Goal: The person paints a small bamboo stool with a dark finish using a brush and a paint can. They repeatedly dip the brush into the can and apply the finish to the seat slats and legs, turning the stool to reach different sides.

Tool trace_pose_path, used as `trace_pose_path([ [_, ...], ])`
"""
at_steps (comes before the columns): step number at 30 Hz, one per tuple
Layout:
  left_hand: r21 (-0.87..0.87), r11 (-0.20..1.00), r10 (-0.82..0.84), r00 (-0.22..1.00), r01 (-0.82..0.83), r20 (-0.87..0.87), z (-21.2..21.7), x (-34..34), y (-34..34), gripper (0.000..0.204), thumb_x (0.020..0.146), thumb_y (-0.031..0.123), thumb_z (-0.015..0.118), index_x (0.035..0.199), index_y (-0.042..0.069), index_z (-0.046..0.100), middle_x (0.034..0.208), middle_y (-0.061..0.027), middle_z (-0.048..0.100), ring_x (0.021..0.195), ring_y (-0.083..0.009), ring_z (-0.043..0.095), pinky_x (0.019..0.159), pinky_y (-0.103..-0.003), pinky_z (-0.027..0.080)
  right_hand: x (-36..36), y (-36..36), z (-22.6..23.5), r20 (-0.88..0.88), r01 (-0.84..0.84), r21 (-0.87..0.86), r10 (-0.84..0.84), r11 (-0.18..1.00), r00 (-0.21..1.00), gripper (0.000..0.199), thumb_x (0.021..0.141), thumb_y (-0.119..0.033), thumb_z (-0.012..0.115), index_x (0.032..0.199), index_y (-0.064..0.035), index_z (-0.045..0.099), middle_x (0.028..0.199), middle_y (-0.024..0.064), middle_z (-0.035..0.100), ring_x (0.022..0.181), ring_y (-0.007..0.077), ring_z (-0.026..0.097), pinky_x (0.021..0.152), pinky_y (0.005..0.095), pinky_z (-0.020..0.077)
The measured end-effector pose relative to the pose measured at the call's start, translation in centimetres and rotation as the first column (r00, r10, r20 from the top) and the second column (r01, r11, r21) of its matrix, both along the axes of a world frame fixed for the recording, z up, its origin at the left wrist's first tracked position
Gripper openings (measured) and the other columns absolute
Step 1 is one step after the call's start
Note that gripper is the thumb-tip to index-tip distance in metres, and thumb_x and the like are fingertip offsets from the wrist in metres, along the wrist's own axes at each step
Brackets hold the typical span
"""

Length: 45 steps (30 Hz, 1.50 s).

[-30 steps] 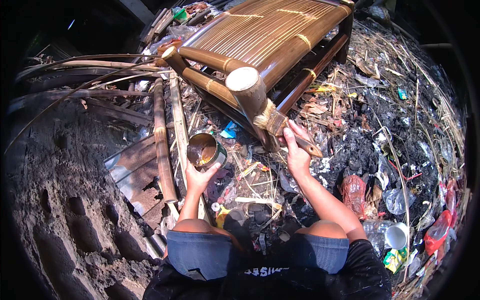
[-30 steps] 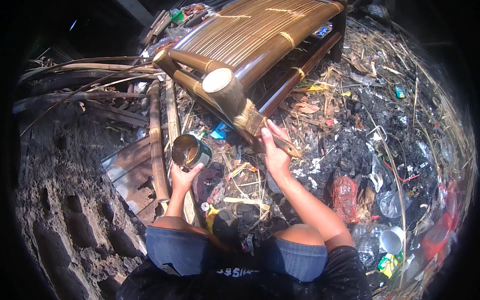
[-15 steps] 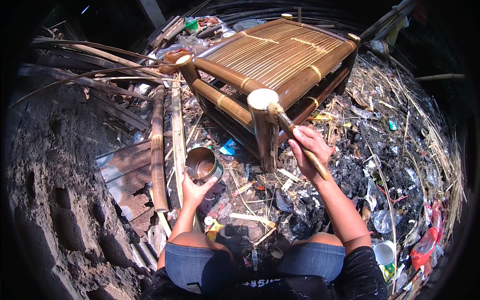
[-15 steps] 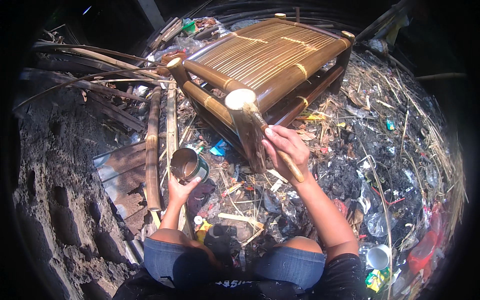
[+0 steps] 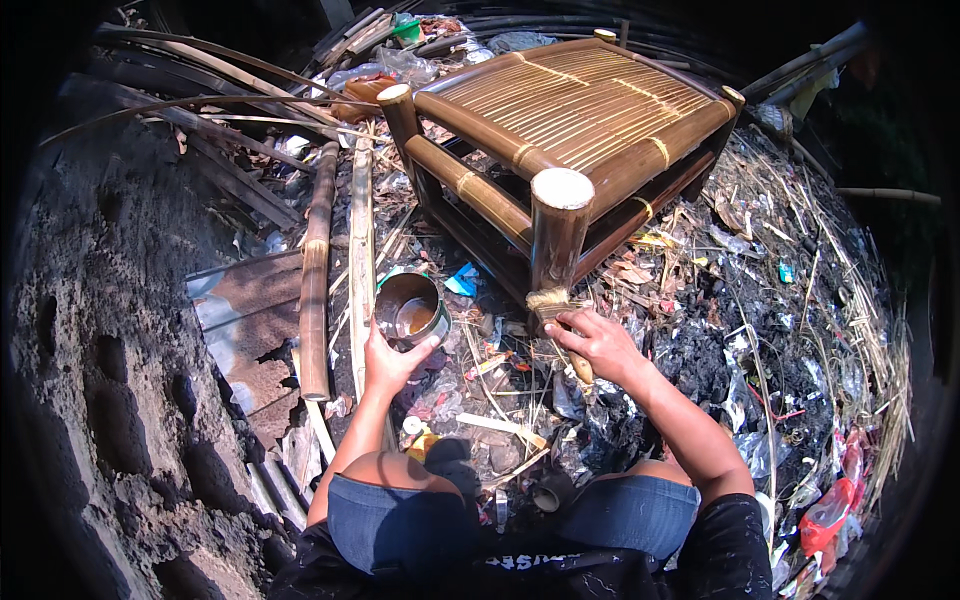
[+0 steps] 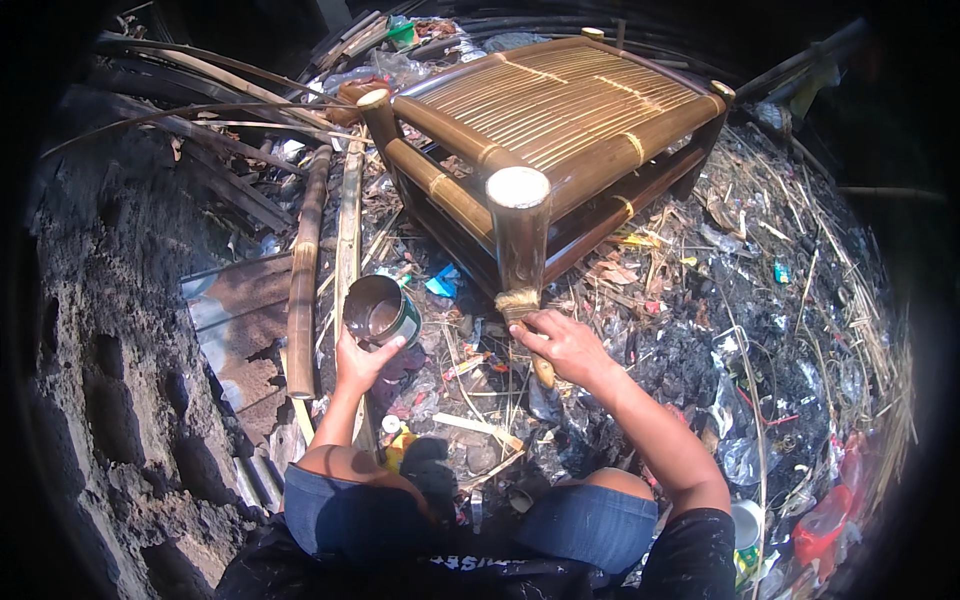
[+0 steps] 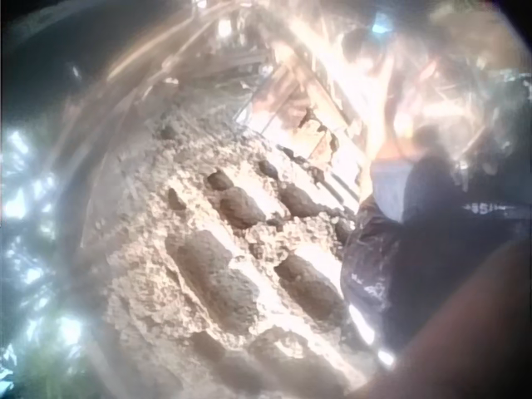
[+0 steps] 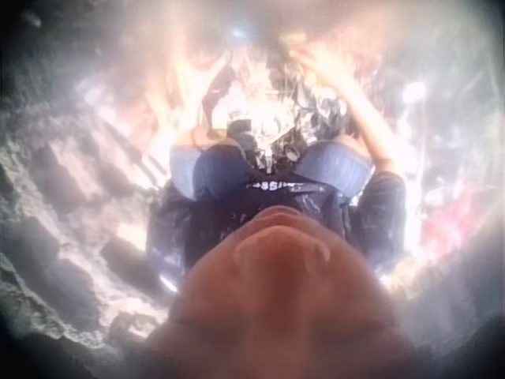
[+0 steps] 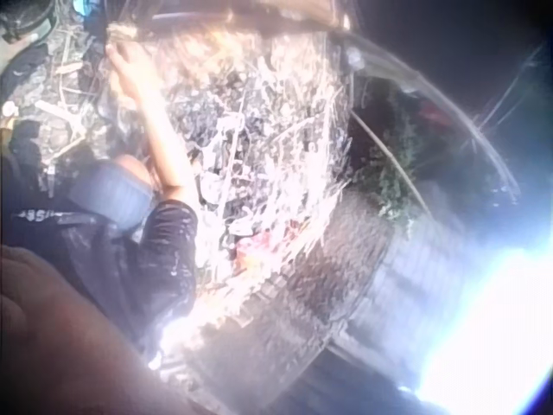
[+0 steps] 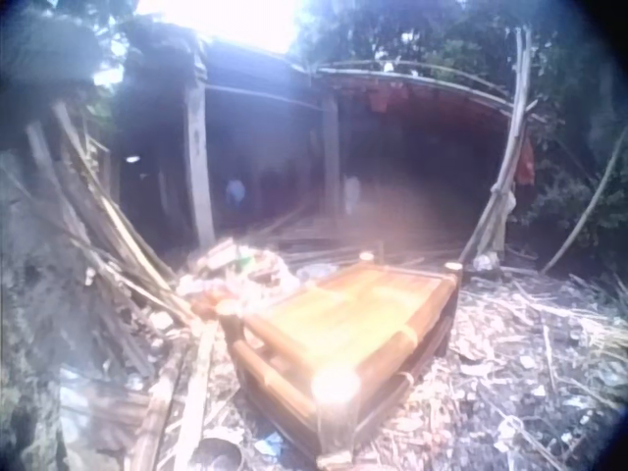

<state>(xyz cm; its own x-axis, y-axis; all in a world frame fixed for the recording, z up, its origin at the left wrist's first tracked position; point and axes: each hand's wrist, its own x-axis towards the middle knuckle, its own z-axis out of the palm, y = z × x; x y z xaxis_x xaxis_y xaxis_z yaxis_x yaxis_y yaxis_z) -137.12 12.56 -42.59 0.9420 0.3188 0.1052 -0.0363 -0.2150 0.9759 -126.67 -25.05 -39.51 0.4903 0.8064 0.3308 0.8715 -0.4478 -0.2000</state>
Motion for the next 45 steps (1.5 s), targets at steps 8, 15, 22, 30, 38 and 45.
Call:
trace_pose_path([
  [8, 0.045, 0.999, 0.028, 0.998, -0.025, -0.052, -0.8, -1.0, 1.1, 0.081, 0.075, 0.016, 0.095, 0.141, 0.000, 0.051, 0.129, -0.0142, 0.069, 0.116, -0.0227, 0.068, 0.105, -0.038, 0.053, 3.3, 1.8, 12.4, 0.177, 0.076, 0.530, -0.197, 0.845, 0.964, 0.042, 0.075, 0.004, 0.087, 0.115, -0.0090, 0.079, 0.111, 0.0124, 0.075, 0.095, 0.0288, 0.074, 0.083, 0.0377, 0.0607],
  [15, 0.059, 0.998, 0.037, 0.999, -0.035, -0.037, -0.7, -0.8, 0.9, 0.082, 0.074, 0.020, 0.096, 0.141, 0.001, 0.052, 0.128, -0.0152, 0.070, 0.116, -0.0231, 0.069, 0.105, -0.038, 0.053, 1.0, 0.6, 7.9, 0.196, -0.010, 0.294, -0.050, 0.956, 0.979, 0.044, 0.078, -0.004, 0.085, 0.120, -0.0139, 0.079, 0.114, 0.0135, 0.072, 0.103, 0.0311, 0.072, 0.087, 0.0409, 0.0602],
  [22, 0.034, 0.998, 0.046, 0.998, -0.044, -0.047, -0.5, -1.2, 0.7, 0.080, 0.074, 0.013, 0.095, 0.140, 0.001, 0.052, 0.128, -0.0137, 0.070, 0.117, -0.0221, 0.069, 0.106, -0.038, 0.053, -1.2, 2.9, -3.1, 0.013, -0.004, -0.160, 0.006, 0.987, 1.000, 0.056, 0.085, -0.006, 0.065, 0.141, -0.0153, 0.064, 0.127, 0.0128, 0.063, 0.114, 0.0305, 0.064, 0.092, 0.0406, 0.0583],
  [30, 0.015, 0.998, 0.067, 0.998, -0.066, -0.017, -0.6, -1.4, 0.8, 0.083, 0.073, 0.020, 0.097, 0.141, 0.002, 0.053, 0.125, -0.0136, 0.071, 0.114, -0.0225, 0.070, 0.104, -0.039, 0.054, -1.3, 4.4, -10.9, -0.289, -0.068, -0.494, -0.090, 0.867, 0.953, 0.045, 0.095, -0.010, 0.054, 0.139, -0.0120, 0.064, 0.136, 0.0127, 0.063, 0.126, 0.0320, 0.062, 0.099, 0.0403, 0.0574],
  [38, 0.001, 0.997, 0.073, 0.996, -0.073, -0.042, -0.9, -1.4, 0.7, 0.081, 0.075, 0.015, 0.094, 0.142, 0.000, 0.052, 0.127, -0.0130, 0.069, 0.119, -0.0226, 0.067, 0.107, -0.038, 0.051, 0.9, 4.5, 8.6, -0.101, 0.220, 0.372, -0.196, 0.902, 0.975, 0.023, 0.089, -0.008, 0.082, 0.111, -0.0023, 0.077, 0.102, 0.0124, 0.078, 0.089, 0.0266, 0.077, 0.077, 0.0360, 0.0630],
  [45, 0.126, 0.984, 0.134, 0.989, -0.127, -0.054, -0.2, -1.7, 1.5, 0.099, 0.071, 0.018, 0.096, 0.152, -0.002, 0.043, 0.134, -0.0183, 0.066, 0.122, -0.0284, 0.067, 0.109, -0.041, 0.051, 1.7, 4.1, 19.2, -0.343, 0.534, 0.512, -0.410, 0.673, 0.845, 0.024, 0.096, -0.009, 0.079, 0.117, 0.0020, 0.075, 0.104, 0.0137, 0.079, 0.095, 0.0175, 0.075, 0.083, 0.0289, 0.0588],
])
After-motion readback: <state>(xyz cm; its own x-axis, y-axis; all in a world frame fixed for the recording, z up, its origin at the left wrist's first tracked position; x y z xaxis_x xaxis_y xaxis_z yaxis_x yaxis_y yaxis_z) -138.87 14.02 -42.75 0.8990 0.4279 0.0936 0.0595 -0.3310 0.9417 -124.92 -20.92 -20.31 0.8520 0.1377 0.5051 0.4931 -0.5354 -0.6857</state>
